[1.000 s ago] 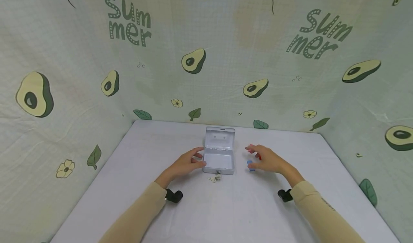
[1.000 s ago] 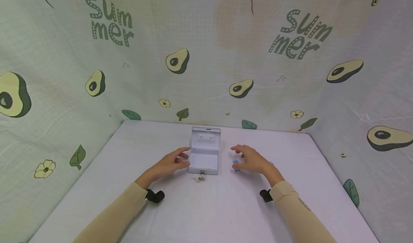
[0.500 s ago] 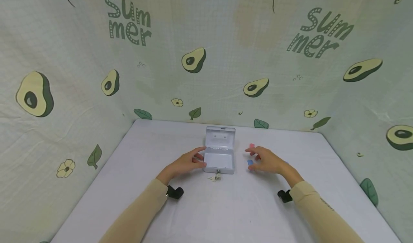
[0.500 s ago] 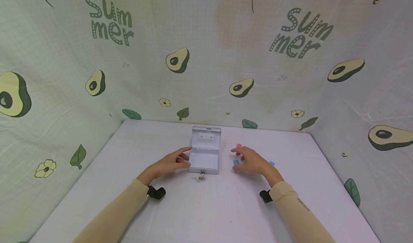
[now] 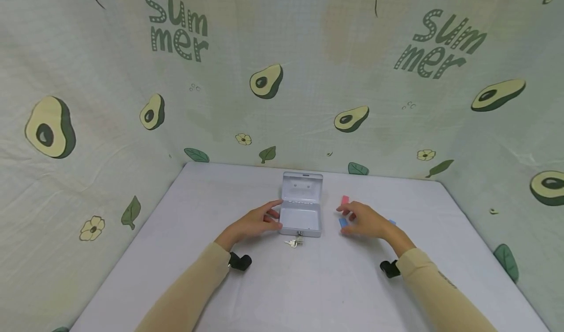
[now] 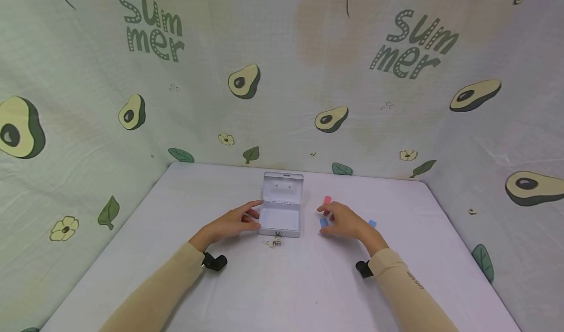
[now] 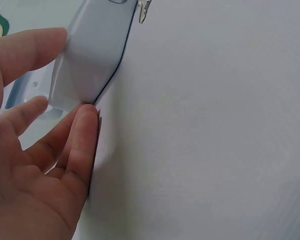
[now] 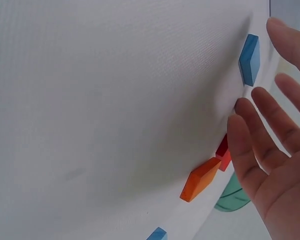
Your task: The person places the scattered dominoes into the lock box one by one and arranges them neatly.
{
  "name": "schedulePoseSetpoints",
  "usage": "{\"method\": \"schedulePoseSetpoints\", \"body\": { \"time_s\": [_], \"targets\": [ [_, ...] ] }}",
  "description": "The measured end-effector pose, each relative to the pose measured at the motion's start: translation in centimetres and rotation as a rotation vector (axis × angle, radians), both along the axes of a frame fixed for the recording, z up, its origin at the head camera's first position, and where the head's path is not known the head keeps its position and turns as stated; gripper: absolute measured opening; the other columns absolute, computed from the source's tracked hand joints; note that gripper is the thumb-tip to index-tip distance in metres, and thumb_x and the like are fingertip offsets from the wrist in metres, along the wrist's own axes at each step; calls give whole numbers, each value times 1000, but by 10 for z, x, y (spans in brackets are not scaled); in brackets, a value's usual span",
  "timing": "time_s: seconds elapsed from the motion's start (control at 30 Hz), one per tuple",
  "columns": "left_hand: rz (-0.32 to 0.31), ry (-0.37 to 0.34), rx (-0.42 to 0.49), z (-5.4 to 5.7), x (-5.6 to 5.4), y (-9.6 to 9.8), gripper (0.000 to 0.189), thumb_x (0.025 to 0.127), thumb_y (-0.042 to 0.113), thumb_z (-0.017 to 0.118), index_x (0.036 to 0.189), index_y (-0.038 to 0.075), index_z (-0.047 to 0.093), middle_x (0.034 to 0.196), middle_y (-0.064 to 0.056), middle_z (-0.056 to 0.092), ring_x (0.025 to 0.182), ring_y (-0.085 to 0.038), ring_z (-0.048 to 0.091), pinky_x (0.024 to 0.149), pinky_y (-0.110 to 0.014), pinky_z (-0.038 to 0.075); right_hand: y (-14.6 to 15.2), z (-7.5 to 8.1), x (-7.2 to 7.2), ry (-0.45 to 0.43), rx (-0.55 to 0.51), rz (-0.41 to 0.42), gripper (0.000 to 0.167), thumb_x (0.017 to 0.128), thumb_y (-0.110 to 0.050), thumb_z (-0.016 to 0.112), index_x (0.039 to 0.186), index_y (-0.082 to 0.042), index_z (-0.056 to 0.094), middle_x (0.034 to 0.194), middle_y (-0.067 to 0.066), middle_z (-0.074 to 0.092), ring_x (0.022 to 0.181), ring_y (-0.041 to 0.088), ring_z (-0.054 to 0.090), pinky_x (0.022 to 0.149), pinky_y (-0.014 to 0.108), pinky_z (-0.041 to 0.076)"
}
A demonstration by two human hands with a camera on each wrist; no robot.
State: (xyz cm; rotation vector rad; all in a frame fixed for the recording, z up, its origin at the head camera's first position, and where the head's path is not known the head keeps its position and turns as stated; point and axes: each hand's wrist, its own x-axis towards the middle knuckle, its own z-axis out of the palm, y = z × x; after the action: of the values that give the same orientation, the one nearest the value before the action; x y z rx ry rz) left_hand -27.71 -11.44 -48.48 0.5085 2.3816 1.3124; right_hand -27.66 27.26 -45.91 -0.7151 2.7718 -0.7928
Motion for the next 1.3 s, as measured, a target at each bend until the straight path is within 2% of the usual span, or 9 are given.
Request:
{"method": "schedulePoseSetpoints", "body": {
  "time_s": [0.23, 0.57, 1.3],
  "targets": [
    [14, -10, 0, -2, 1, 0, 77, 99, 37, 76, 165, 30, 37, 139, -2, 60, 119, -18, 61, 108, -49, 49, 1, -1, 2, -14, 25, -6, 54, 89, -22, 88, 134, -1, 67, 124, 10, 68, 112, 29, 63, 99, 50, 54],
    [17, -12, -18, 1, 2, 2, 78, 99, 37, 77, 165, 32, 37, 140, -1, 60, 120, -17, 60, 109, -49, 49, 3, 2, 5, 7, 16, 21, 49, 88, -16, 88, 129, 2, 69, 123, 12, 69, 111, 29, 63, 99, 52, 54],
    [19, -33, 0, -2, -1, 0, 80, 97, 39, 79, 165, 34, 37, 139, 1, 60, 123, -18, 61, 110, -49, 48, 5, -4, 2, 32, 52, 6, 38, 89, -13, 85, 124, -2, 73, 121, 8, 70, 110, 24, 63, 100, 49, 54]
  ]
}}
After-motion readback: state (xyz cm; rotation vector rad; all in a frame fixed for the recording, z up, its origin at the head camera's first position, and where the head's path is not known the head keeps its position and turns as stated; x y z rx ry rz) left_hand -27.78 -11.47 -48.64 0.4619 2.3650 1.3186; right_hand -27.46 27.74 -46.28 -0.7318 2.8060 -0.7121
